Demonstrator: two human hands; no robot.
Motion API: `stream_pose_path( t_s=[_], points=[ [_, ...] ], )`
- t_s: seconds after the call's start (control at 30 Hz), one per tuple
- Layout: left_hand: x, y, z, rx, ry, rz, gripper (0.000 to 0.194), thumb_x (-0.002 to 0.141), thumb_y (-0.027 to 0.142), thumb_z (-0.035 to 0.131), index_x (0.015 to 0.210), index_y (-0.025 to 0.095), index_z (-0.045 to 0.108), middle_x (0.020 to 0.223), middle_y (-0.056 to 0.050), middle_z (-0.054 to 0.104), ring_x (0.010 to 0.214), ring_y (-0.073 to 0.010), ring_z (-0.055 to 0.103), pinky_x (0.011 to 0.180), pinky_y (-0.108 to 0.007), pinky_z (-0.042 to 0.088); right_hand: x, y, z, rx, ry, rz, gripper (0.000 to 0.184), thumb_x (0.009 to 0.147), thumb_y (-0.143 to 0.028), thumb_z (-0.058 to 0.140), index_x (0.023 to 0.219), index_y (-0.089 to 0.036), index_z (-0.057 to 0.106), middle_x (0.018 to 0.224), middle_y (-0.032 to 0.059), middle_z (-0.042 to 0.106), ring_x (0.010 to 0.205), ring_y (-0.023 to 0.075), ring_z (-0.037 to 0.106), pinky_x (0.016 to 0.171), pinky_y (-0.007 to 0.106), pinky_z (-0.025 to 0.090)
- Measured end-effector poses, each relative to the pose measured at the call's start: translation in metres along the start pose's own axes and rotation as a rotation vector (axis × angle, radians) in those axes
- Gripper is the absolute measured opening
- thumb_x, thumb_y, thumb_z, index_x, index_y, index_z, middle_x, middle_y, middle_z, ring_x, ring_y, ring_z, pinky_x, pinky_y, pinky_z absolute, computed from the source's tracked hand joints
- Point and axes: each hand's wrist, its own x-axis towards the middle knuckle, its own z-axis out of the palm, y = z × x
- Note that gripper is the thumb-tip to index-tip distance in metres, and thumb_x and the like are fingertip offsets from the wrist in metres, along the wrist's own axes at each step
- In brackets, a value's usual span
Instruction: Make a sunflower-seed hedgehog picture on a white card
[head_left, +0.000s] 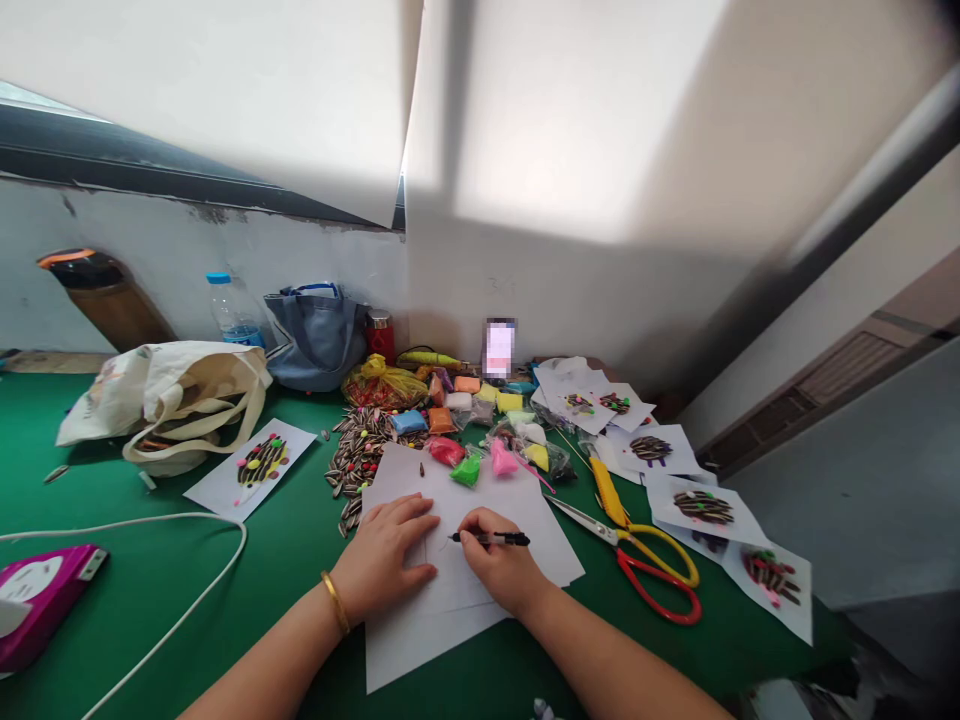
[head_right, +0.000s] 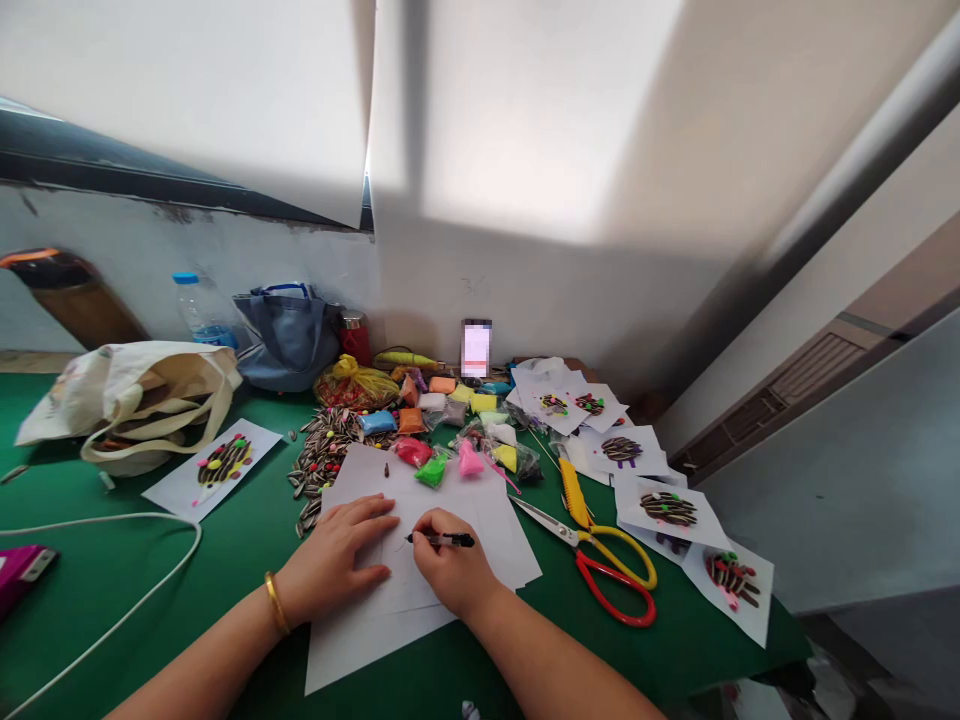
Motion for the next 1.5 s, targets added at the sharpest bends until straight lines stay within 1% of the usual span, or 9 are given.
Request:
stream_pose_path(
  t_s=[0.33,0.57,1.1,1.3,1.5],
  points=[
    [0.0004,-0.0001,-0.0005,0.026,-0.021,-0.01,0.058,0.07,0.037,0.073,0.126,0.031,0.061,0.143,-0.004,0.052,0.132,-0.0329,0.044,0.108,-0.052,0.035,0.0,0.0003,0.0001,0.013,0.004,0.012,0.01,0.085,-0.019,0.053,0.084,-0.021,0.063,0.08,-0.0002,0.065,0.076,0.016,0.059,0.07,0.027,0.044],
    [0.0008,0.001,-0.0014,0.034,-0.037,-0.015,0.058,0.071,0.037,0.073,0.127,0.03,0.061,0.144,-0.005,0.051,0.134,-0.0317,0.042,0.109,-0.051,0.034,0.0006,0.0,0.0013,0.027,0.008,0.017,0.01,0.086,-0.019,0.052,0.083,-0.021,0.061,0.079,-0.0005,0.064,0.076,0.0159,0.059,0.07,0.026,0.044],
    [-0.0005,0.0022,-0.0018,-0.001,-0.02,-0.018,0.059,0.069,0.037,0.075,0.125,0.028,0.062,0.142,-0.006,0.053,0.133,-0.0327,0.044,0.109,-0.051,0.034,0.0014,-0.0019,0.004,0.024,0.026,0.012,0.01,0.086,-0.02,0.052,0.082,-0.021,0.061,0.077,-0.0003,0.063,0.074,0.0161,0.058,0.069,0.027,0.043],
    [-0.001,0.0023,-0.0017,0.004,-0.026,-0.011,0.059,0.069,0.036,0.074,0.126,0.028,0.061,0.142,-0.006,0.052,0.133,-0.0323,0.043,0.109,-0.052,0.033,-0.0005,-0.0026,0.0013,0.032,0.023,0.036,0.01,0.087,-0.021,0.052,0.082,-0.02,0.061,0.079,0.0006,0.063,0.076,0.0166,0.058,0.07,0.027,0.044],
    [0.0003,0.0021,-0.0015,0.029,-0.045,-0.008,0.059,0.071,0.037,0.073,0.128,0.027,0.06,0.144,-0.007,0.05,0.134,-0.0316,0.042,0.109,-0.051,0.033,-0.0012,-0.0018,-0.0012,0.042,0.016,0.023,0.011,0.087,-0.021,0.052,0.083,-0.02,0.061,0.079,0.0005,0.063,0.076,0.0164,0.059,0.07,0.027,0.044]
  ],
)
